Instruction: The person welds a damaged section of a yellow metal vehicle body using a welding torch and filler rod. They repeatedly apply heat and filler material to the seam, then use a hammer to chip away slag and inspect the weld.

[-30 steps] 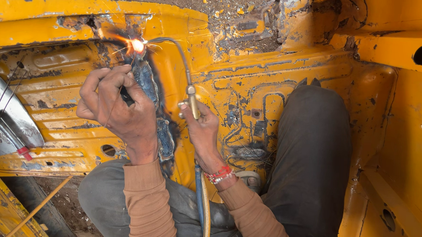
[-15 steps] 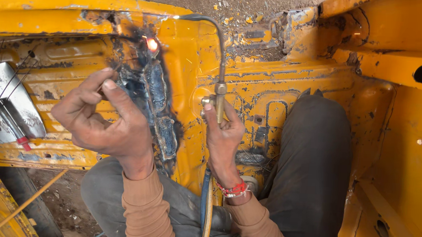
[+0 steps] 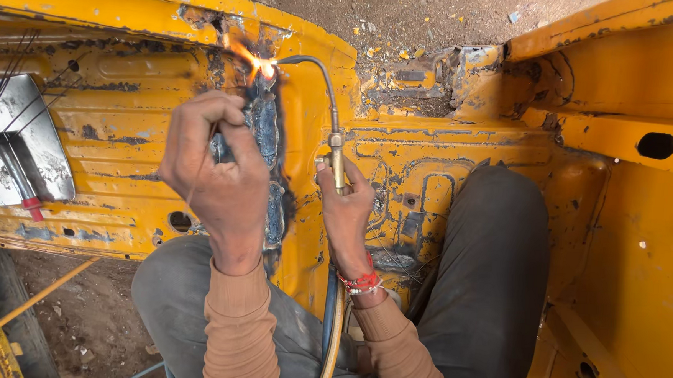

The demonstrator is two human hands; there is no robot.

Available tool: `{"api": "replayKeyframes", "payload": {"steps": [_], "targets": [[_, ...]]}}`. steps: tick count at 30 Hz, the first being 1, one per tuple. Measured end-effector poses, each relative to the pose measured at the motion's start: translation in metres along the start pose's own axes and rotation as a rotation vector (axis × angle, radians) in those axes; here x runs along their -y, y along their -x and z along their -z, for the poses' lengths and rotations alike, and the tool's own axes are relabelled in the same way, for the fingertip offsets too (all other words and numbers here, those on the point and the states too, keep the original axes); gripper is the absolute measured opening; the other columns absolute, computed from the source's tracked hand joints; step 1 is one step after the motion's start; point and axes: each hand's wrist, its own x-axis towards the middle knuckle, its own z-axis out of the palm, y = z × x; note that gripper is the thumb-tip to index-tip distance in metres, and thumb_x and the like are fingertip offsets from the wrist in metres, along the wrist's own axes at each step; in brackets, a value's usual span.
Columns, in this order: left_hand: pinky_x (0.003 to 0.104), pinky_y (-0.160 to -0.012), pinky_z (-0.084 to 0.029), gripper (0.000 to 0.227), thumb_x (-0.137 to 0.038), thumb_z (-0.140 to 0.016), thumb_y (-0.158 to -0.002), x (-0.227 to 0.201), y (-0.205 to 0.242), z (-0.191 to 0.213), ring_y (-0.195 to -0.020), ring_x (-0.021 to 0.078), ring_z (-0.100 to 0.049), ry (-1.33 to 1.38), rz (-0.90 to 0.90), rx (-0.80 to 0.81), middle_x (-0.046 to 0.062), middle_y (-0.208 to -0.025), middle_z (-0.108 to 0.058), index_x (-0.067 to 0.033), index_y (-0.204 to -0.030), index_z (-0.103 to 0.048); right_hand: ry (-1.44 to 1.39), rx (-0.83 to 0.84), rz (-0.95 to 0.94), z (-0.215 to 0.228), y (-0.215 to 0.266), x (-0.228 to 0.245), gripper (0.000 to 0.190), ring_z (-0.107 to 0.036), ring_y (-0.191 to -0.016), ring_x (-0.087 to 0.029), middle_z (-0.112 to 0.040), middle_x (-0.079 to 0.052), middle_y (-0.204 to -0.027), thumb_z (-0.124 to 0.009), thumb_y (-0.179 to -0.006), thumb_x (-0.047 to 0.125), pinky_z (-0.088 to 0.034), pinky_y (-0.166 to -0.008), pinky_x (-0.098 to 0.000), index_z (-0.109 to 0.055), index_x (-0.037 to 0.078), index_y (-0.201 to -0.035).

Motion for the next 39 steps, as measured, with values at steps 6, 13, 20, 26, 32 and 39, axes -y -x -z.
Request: {"api": "replayKeyframes", "payload": {"steps": [6,13,20,26,32,39], "targets": [[0.033,-0.087,-0.058,0.011,0.012,-0.058,-0.100,-0.003,-0.003,0.007,-0.097,0.0253,-0.071,-0.020,0.049,-0.004,0.014,-0.105,-0.068,0.0019,-0.103,-0.061,0.005,0.015,-0.001,-0.006,-0.001,-0.002,0.037,-0.034,-0.052,0.000,-0.050,0.007,-0.065,-0.071,-0.095,0.023,-0.024,-0.043,-0.0239,-0.071,-0.003,-0.121],[0.037,-0.096,-0.055,0.014,0.009,-0.052,-0.103,-0.008,-0.003,0.011,-0.106,0.0288,-0.070,0.019,0.044,0.074,0.014,-0.110,-0.068,0.0012,-0.109,-0.062,0.002,-0.005,0.026,-0.010,-0.005,-0.006,0.040,-0.040,-0.057,0.001,-0.061,0.006,-0.072,-0.072,-0.095,0.024,-0.031,-0.047,-0.0223,-0.070,-0.004,-0.124],[0.042,-0.106,-0.051,0.029,0.007,-0.057,-0.093,0.010,0.012,-0.012,-0.121,0.0390,-0.062,0.067,-0.076,0.186,0.018,-0.123,-0.066,-0.0029,-0.119,-0.067,0.128,-0.048,0.138,-0.006,-0.023,-0.046,0.032,-0.062,-0.080,-0.009,-0.074,-0.005,-0.087,-0.074,-0.093,0.019,-0.052,-0.069,-0.0267,-0.074,-0.005,-0.114],[0.037,-0.094,-0.053,0.033,0.001,-0.057,-0.096,0.032,0.060,-0.056,-0.106,0.0303,-0.065,0.026,-0.064,0.184,0.012,-0.118,-0.067,-0.0114,-0.126,-0.063,0.196,0.088,0.358,0.020,-0.068,-0.073,0.036,-0.069,-0.096,-0.014,-0.076,-0.010,-0.109,-0.062,-0.099,0.011,-0.058,-0.082,-0.0281,-0.063,-0.001,-0.133],[0.033,-0.083,-0.055,0.038,-0.005,-0.058,-0.098,0.026,0.050,-0.086,-0.091,0.0216,-0.067,0.017,-0.142,0.154,0.006,-0.113,-0.067,-0.0199,-0.133,-0.060,0.100,0.104,0.370,0.014,-0.060,-0.024,0.028,-0.055,-0.078,-0.010,-0.063,-0.004,-0.092,-0.060,-0.103,0.017,-0.045,-0.066,-0.0260,-0.064,0.001,-0.125],[0.039,-0.082,-0.054,0.038,-0.035,-0.061,-0.101,-0.012,0.041,-0.065,-0.089,0.0260,-0.067,0.138,-0.049,0.029,0.011,-0.106,-0.068,-0.0071,-0.127,-0.061,-0.188,0.034,0.397,0.066,0.006,0.066,0.024,-0.039,-0.056,-0.006,-0.047,0.003,-0.071,-0.057,-0.107,0.023,-0.030,-0.046,-0.0234,-0.066,0.003,-0.116]]}}
